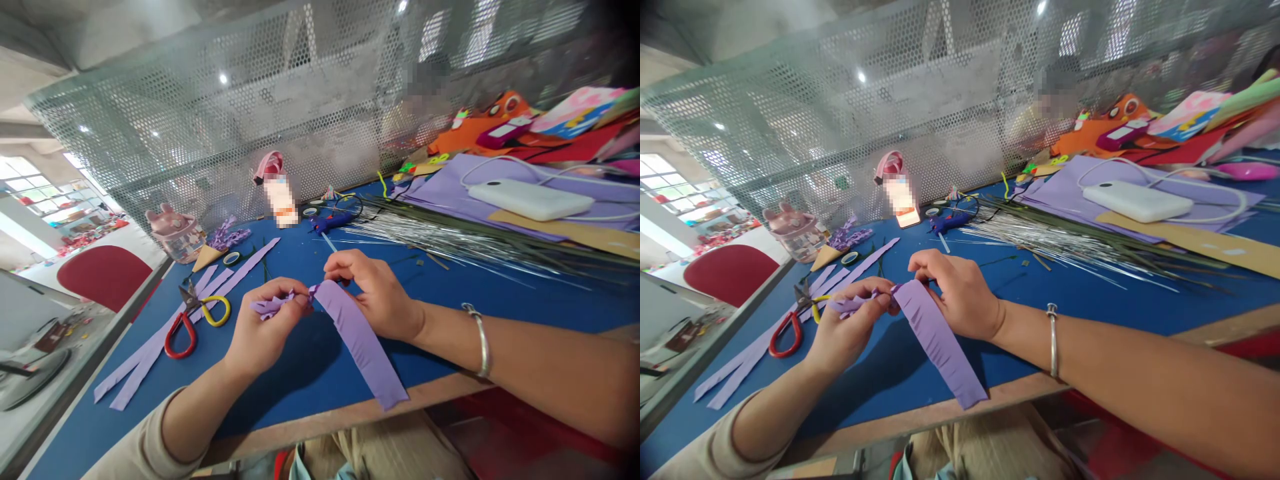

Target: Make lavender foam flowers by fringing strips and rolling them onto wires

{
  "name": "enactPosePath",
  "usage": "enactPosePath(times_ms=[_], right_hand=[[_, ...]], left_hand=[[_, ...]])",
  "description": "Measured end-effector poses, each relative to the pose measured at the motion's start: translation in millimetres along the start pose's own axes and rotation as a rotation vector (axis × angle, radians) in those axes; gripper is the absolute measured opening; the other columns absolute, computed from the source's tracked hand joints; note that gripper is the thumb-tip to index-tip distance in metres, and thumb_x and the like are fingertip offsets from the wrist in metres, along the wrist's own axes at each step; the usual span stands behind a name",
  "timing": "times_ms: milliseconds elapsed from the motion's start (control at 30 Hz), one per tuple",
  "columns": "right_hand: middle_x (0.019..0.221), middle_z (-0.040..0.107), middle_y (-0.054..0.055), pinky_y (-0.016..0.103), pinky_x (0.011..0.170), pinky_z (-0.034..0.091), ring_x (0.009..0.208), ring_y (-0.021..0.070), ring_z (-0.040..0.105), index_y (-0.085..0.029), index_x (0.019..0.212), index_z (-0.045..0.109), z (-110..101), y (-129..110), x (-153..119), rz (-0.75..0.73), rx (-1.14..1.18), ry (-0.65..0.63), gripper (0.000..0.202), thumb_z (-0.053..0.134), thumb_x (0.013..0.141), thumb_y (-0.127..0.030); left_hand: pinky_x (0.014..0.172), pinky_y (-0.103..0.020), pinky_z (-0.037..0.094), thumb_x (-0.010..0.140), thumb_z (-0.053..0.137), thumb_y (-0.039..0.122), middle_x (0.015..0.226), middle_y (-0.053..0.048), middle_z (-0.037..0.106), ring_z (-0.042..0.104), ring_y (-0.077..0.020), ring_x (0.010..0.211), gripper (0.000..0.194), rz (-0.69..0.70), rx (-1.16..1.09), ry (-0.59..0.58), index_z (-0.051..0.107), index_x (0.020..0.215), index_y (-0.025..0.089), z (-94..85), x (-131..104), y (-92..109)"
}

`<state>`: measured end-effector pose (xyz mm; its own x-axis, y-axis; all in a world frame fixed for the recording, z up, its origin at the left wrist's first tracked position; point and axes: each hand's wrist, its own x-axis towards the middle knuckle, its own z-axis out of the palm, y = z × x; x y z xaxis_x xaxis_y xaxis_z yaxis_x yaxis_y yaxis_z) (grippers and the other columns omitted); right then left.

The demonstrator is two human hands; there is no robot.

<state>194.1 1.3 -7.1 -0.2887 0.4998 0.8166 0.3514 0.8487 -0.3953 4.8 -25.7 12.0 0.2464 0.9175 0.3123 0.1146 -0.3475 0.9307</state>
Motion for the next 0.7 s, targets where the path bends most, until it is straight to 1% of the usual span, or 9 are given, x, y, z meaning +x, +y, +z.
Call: enactPosePath(times_ms=[100,167,267,300,333,433,533,600,700], right_hand=[[0.076,0.065,-0.001,0.022,0.059,0.043,0.063,0.0110,0.057,-0.022,0.103,0.044,0,1,1,0.138,0.104,-0.098,0.026,0.060,0.082,-0.025],[0.075,0.064,-0.002,0.021,0.056,0.041,0.059,0.0101,0.054,-0.022,0.105,0.042,1,2,3,0.249,0.227,-0.142,0.030,0.061,0.082,-0.027],[0.067,0.059,-0.006,0.021,0.053,0.040,0.055,0.0095,0.051,-0.023,0.104,0.041,5,3,6,0.421,0.456,-0.108,0.030,0.059,0.084,-0.034],[0.065,0.057,-0.006,0.021,0.053,0.039,0.054,0.0096,0.050,-0.023,0.103,0.041,5,3,6,0.460,0.511,-0.091,0.030,0.059,0.084,-0.036],[0.063,0.056,-0.007,0.021,0.053,0.039,0.054,0.0096,0.050,-0.023,0.103,0.041,6,2,7,0.480,0.544,-0.083,0.030,0.059,0.084,-0.037],[0.064,0.059,-0.006,0.022,0.054,0.039,0.054,0.0099,0.050,-0.022,0.103,0.043,4,1,7,0.434,0.470,-0.106,0.031,0.062,0.081,-0.034],[0.069,0.064,-0.003,0.025,0.061,0.042,0.060,0.0111,0.055,-0.022,0.102,0.046,0,1,6,0.294,0.263,-0.106,0.029,0.063,0.080,-0.028],[0.074,0.067,-0.002,0.026,0.066,0.043,0.065,0.0121,0.058,-0.022,0.103,0.046,-2,1,5,0.226,0.183,-0.088,0.028,0.062,0.080,-0.026],[0.079,0.068,0.000,0.026,0.065,0.043,0.067,0.0127,0.058,-0.022,0.104,0.044,-2,1,5,0.245,0.226,-0.078,0.030,0.061,0.081,-0.028]], left_hand=[[0.066,-0.022,0.045,0.078,0.062,0.014,0.074,-0.001,0.064,0.057,-0.0111,0.070,0.007,0.128,0.172,0.000,0.067,0.073,0.016,0.6,1,5],[0.067,-0.022,0.046,0.077,0.064,0.017,0.078,-0.001,0.064,0.057,-0.0108,0.071,0.005,0.139,0.134,-0.002,0.067,0.082,0.017,2.1,1,6],[0.064,-0.022,0.047,0.070,0.074,0.026,0.085,0.000,0.061,0.056,-0.0100,0.070,0.038,0.061,-0.099,0.025,0.058,0.104,0.020,6.0,1,3],[0.061,-0.021,0.047,0.067,0.078,0.028,0.083,0.001,0.060,0.054,-0.0091,0.068,0.046,0.031,-0.150,0.051,0.055,0.106,0.019,7.4,2,1],[0.058,-0.019,0.046,0.065,0.080,0.029,0.079,0.002,0.058,0.053,-0.0080,0.065,0.048,0.001,-0.167,0.079,0.054,0.103,0.018,8.4,2,-1],[0.055,-0.016,0.042,0.070,0.076,0.035,0.066,0.004,0.056,0.050,-0.0057,0.059,0.034,-0.078,-0.136,0.133,0.055,0.088,0.015,9.7,2,-5],[0.058,-0.019,0.046,0.077,0.068,0.042,0.068,0.002,0.059,0.056,-0.0074,0.060,0.031,-0.135,-0.210,0.114,0.059,0.086,0.015,9.0,1,-6],[0.061,-0.021,0.050,0.077,0.069,0.041,0.070,0.001,0.062,0.060,-0.0091,0.063,0.028,-0.183,-0.259,0.122,0.062,0.088,0.016,8.3,1,-5],[0.066,-0.021,0.053,0.073,0.074,0.033,0.073,0.001,0.066,0.063,-0.0095,0.067,0.024,-0.192,-0.249,0.138,0.066,0.087,0.016,5.1,2,-3]])
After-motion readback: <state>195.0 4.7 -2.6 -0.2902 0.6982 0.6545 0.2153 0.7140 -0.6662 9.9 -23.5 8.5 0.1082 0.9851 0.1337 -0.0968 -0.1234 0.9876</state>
